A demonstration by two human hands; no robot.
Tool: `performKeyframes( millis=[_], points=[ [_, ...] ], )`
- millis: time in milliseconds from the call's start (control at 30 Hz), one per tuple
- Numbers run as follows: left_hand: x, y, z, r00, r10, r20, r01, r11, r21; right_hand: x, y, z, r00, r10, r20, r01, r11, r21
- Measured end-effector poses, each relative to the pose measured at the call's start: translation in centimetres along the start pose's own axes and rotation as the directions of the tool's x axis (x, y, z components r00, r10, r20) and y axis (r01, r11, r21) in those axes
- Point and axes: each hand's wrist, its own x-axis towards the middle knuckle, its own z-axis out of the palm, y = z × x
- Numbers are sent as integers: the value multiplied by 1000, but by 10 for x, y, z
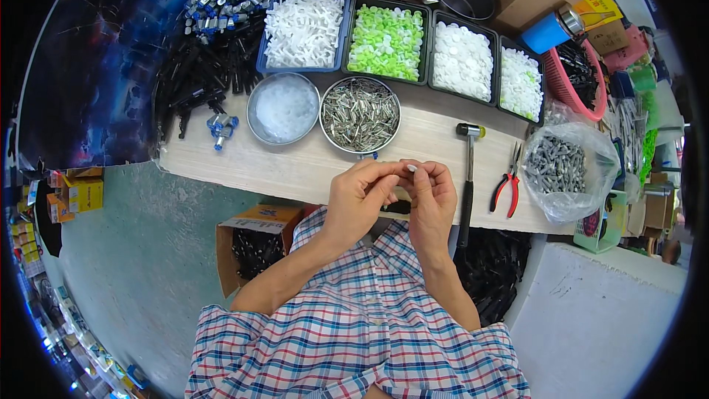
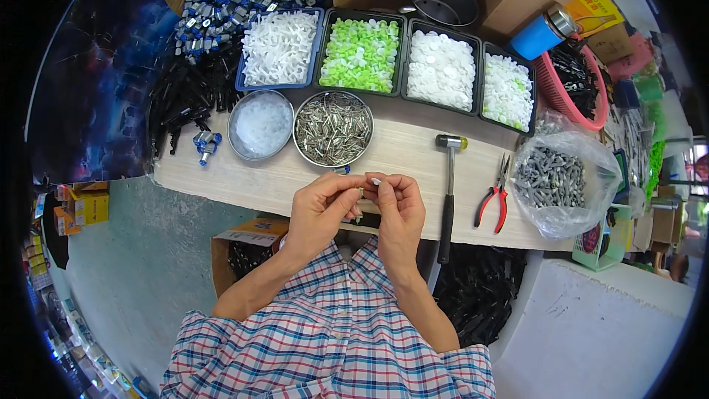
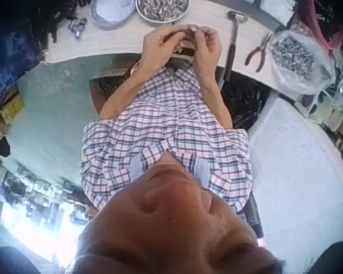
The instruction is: Manually assembling small parts using a jig, hammer, and pliers at a workstation.
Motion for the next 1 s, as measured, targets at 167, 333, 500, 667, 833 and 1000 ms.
performKeyframes(
  millis=[167,333,500,667,833,1000],
  points=[
    [2,-5,2,990,-138,-1,137,981,-135,-3,-2,3,999,34,5,-34,999,18],
    [4,-8,5,995,-103,3,102,982,-158,-4,0,2,998,50,26,-50,998,28],
    [6,-11,6,994,-110,-11,107,977,-182,-4,3,2,998,57,29,-58,998,32],
    [6,-7,7,991,-128,-33,119,973,-196,-4,4,2,998,47,29,-48,998,32],
    [5,-5,6,995,-92,-42,80,972,-219,-8,4,5,995,-101,8,100,977,-190],
    [3,-4,-14,991,-82,104,85,996,-18,-11,-9,-15,958,-98,270,198,905,-377]
  ],
)
